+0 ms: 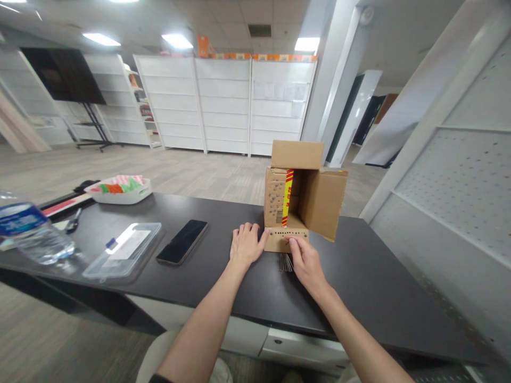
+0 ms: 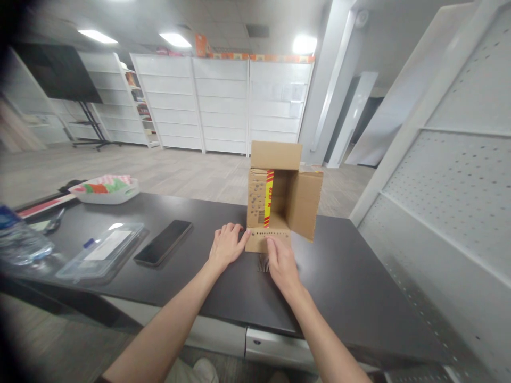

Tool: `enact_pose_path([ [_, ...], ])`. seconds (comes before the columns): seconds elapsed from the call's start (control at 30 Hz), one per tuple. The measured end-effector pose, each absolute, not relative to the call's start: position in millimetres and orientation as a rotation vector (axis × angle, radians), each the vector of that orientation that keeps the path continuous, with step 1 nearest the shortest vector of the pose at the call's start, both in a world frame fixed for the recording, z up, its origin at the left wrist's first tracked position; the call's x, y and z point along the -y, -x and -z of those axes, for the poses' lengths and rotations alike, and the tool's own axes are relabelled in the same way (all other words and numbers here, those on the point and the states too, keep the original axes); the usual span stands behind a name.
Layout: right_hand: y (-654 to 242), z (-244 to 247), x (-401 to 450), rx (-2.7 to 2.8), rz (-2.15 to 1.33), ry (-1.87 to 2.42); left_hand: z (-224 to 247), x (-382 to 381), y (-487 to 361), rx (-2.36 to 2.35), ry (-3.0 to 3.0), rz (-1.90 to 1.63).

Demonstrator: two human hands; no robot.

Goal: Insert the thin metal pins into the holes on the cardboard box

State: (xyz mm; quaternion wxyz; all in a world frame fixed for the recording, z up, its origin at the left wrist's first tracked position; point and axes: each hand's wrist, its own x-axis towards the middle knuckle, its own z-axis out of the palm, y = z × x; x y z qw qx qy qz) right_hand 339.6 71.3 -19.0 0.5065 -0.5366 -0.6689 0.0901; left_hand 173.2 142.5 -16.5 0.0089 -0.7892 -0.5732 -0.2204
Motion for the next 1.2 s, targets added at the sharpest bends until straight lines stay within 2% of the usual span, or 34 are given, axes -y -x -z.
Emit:
enact_pose_path([
  [0.17, -337, 12, -85, 1.456, -0.183, 1.268, 16, -143, -173, 1.794, 2.46, 0.684],
  [0.43, -325, 18, -103, 1.2, -0.373, 1.234, 15, -142, -173, 1.803, 2.462, 0.682],
  [0.67, -322, 33, -98, 1.26, -0.374, 1.239, 15, -141, -172, 1.815, 2.477, 0.682],
  [1.2, -317, 28, -94, 1.366, -0.361, 1.243, 17, -143, -173, 1.8, 2.471, 0.702],
])
